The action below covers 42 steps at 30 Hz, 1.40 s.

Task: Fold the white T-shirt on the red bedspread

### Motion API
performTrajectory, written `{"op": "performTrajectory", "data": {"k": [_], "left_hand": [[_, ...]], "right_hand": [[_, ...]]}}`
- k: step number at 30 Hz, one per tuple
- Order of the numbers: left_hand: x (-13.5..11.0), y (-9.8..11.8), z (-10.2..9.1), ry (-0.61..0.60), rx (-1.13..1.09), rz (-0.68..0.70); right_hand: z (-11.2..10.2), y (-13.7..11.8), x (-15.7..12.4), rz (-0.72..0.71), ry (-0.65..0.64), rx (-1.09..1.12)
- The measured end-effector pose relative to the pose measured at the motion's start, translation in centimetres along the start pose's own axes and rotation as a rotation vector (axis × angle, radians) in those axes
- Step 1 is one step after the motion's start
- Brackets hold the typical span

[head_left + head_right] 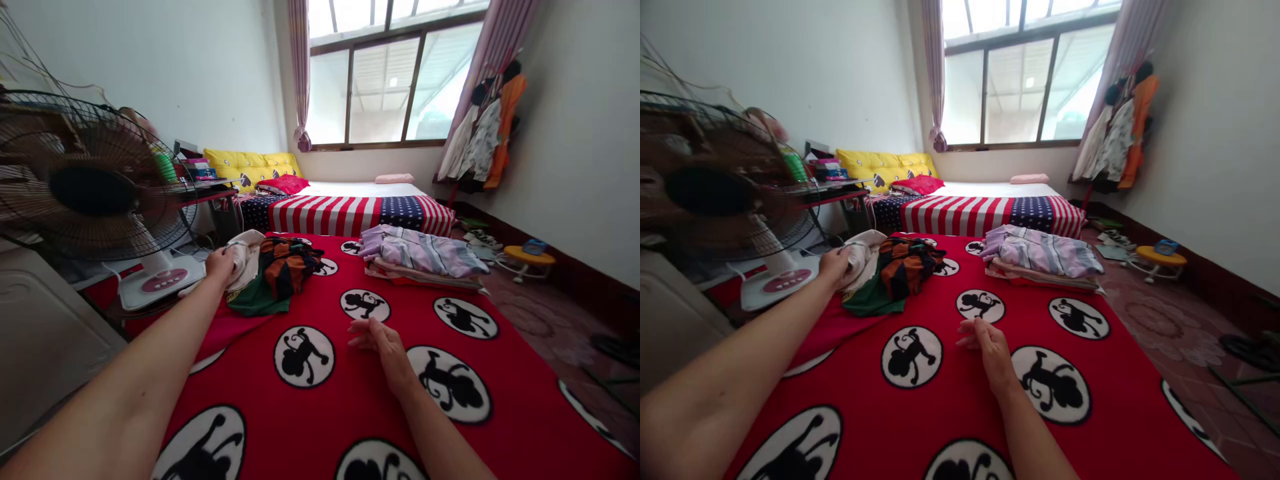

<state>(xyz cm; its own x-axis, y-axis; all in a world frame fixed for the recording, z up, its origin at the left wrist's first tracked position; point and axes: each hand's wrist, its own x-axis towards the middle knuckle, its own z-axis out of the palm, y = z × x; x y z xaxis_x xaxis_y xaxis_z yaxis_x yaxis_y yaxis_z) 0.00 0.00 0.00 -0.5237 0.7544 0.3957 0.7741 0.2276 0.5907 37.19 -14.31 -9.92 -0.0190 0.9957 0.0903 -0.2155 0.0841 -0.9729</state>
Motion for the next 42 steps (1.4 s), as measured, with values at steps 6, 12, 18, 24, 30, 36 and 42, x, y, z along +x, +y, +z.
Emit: {"op": "performTrajectory", "data": {"k": [6, 12, 18, 24, 30, 36, 42], "left_hand": [[-1.3, 5.9, -5.2, 0.27, -0.335, 0.275], [-13.2, 12.9, -7.8, -0.32, -0.604, 0.846], [-22.2, 10.4, -4.2, -0.686, -0.538, 0.792], [-21.9, 7.8, 2.0, -0.492, -0.475, 0.601], [-23.9, 7.1, 3.5, -0.464, -0.601, 0.599], [-27.4, 8.9, 0.7, -0.34, -0.69, 1.204], [-29.4, 9.9, -1.3, -0.389, -0.714, 1.443]], "right_hand": [[0.1, -0.4, -0.1, 0.001, -0.005, 0.01], [-0.7, -1.5, -0.4, 0.007, 0.066, 0.24], [-3.8, -2.5, 0.6, -0.102, 0.335, 0.498], [-5.4, -1.5, 1.4, -0.236, 0.419, -0.108], [-4.2, -2.8, 0.4, -0.44, 0.593, -0.968], [-1.2, -7.2, -1.1, -0.205, 0.186, -1.114], [-1.6, -8.4, -1.3, -0.156, 0.077, -1.073]]}}
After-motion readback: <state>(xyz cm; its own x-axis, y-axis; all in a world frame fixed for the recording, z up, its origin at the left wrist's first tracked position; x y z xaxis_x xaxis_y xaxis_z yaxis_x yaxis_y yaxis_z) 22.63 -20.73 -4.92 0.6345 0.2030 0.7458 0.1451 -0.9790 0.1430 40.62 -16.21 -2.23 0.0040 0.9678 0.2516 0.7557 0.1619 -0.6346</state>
